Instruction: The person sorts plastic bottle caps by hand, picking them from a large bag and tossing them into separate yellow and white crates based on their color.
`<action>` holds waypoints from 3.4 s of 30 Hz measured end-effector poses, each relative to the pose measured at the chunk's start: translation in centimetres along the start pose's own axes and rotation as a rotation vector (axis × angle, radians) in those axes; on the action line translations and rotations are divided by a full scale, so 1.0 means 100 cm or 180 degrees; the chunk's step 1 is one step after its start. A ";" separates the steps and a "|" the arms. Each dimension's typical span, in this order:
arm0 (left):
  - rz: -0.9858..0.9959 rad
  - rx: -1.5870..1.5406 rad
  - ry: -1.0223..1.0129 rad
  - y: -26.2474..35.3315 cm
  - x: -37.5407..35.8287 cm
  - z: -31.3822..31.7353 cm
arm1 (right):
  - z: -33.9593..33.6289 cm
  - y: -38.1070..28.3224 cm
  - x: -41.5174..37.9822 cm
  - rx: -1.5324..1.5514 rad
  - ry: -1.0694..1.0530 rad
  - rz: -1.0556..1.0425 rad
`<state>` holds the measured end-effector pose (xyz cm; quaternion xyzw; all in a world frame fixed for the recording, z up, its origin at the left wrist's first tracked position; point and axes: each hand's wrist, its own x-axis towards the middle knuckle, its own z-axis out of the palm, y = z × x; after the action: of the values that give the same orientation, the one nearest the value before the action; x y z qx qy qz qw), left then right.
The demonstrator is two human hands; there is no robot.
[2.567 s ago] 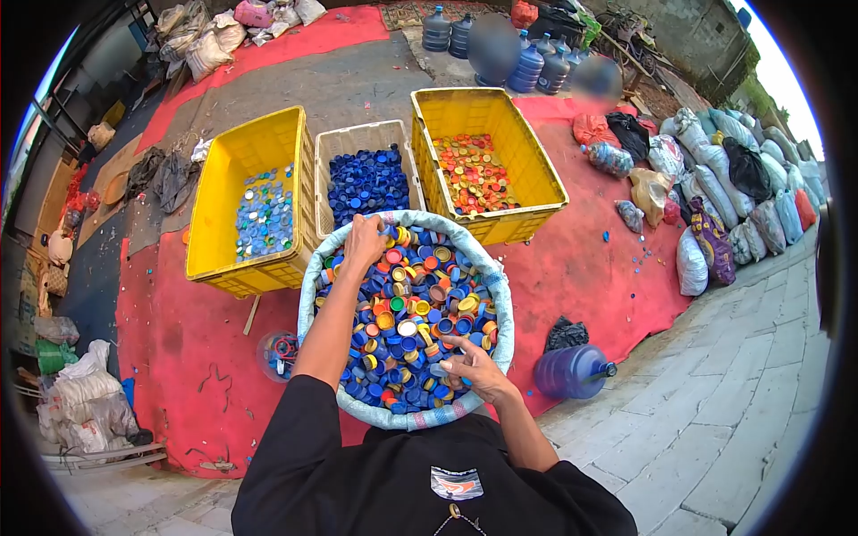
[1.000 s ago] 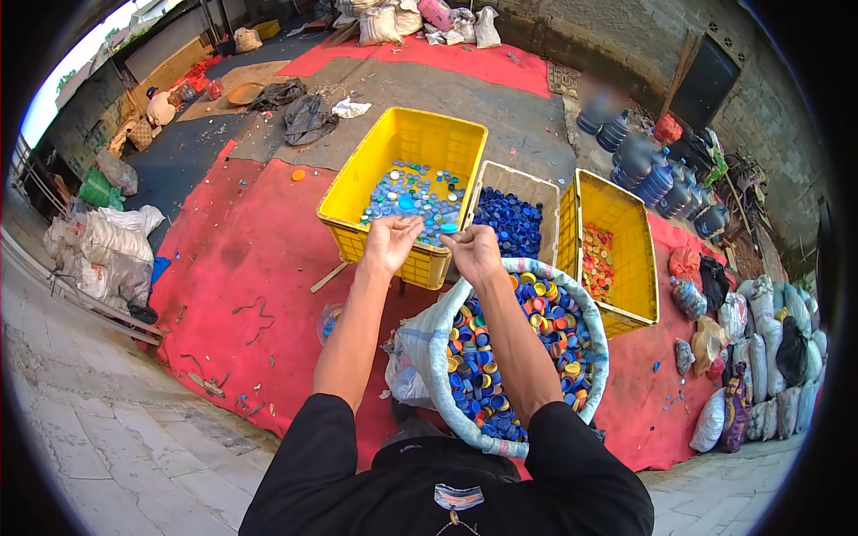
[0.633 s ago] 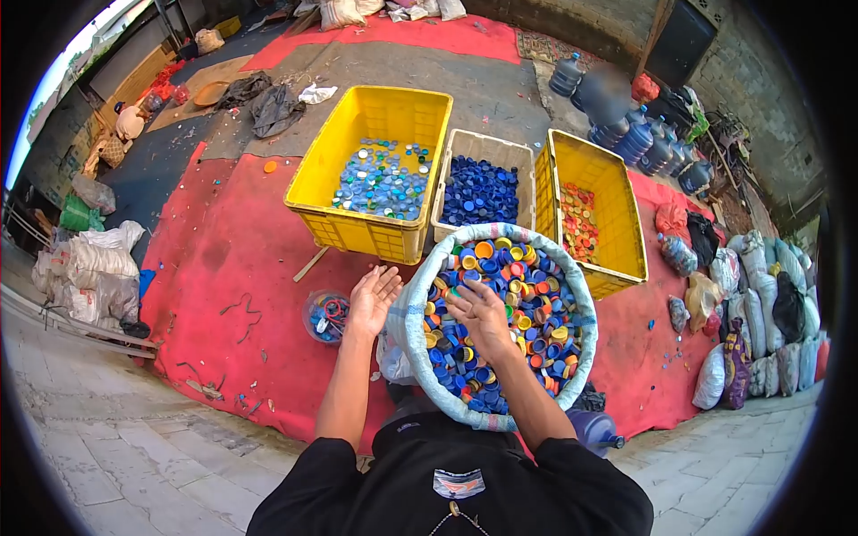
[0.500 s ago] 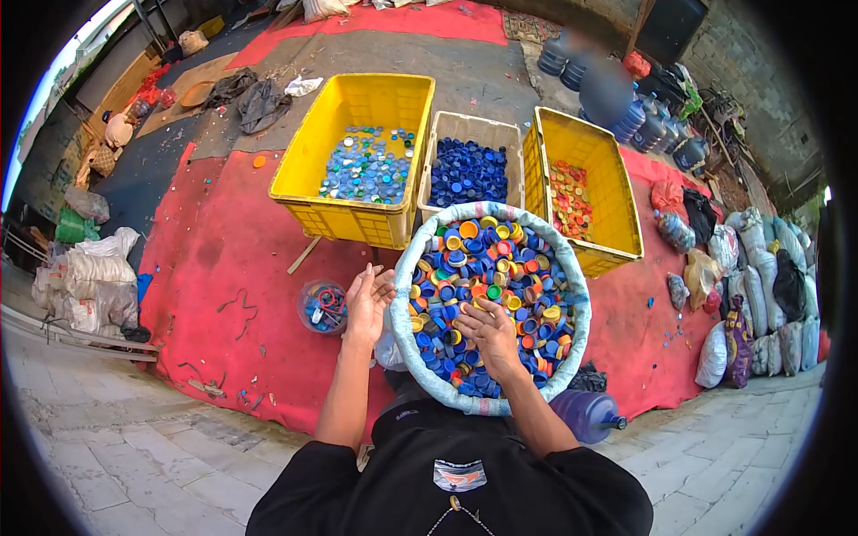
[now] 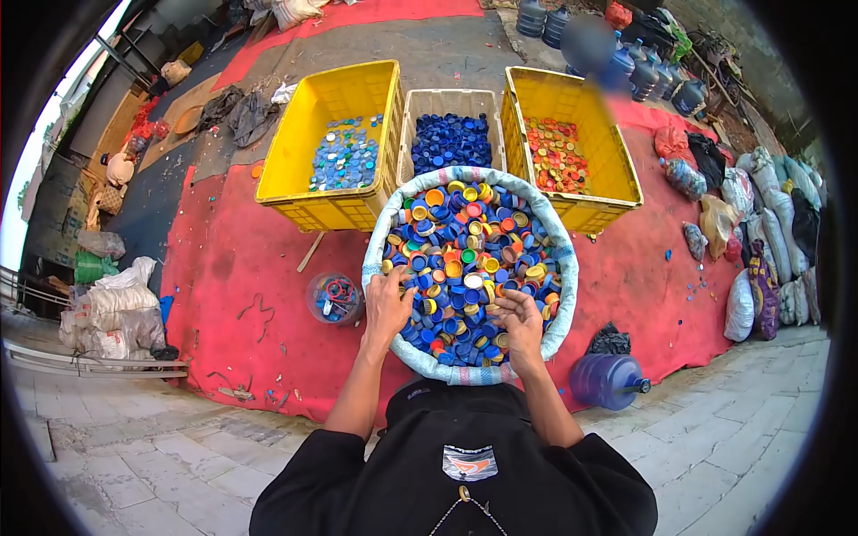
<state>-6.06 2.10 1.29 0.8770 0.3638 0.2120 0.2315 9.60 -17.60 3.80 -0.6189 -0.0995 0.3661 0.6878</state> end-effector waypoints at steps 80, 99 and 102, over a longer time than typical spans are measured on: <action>0.0386 -0.0192 -0.0620 -0.011 0.056 0.020 | -0.017 0.013 -0.017 0.1633 -0.0222 0.0738; -0.2651 -0.6112 -0.0605 0.002 -0.011 -0.031 | 0.026 0.015 0.018 -0.3612 0.0037 -0.1508; -0.2685 -0.5972 -0.0591 0.004 -0.029 -0.031 | 0.036 0.015 0.021 -0.3856 0.0036 -0.1440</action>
<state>-9.39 0.43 3.42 0.1577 0.3108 0.2434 0.9051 8.43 -13.58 2.56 -0.8631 -0.4128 0.0878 0.2773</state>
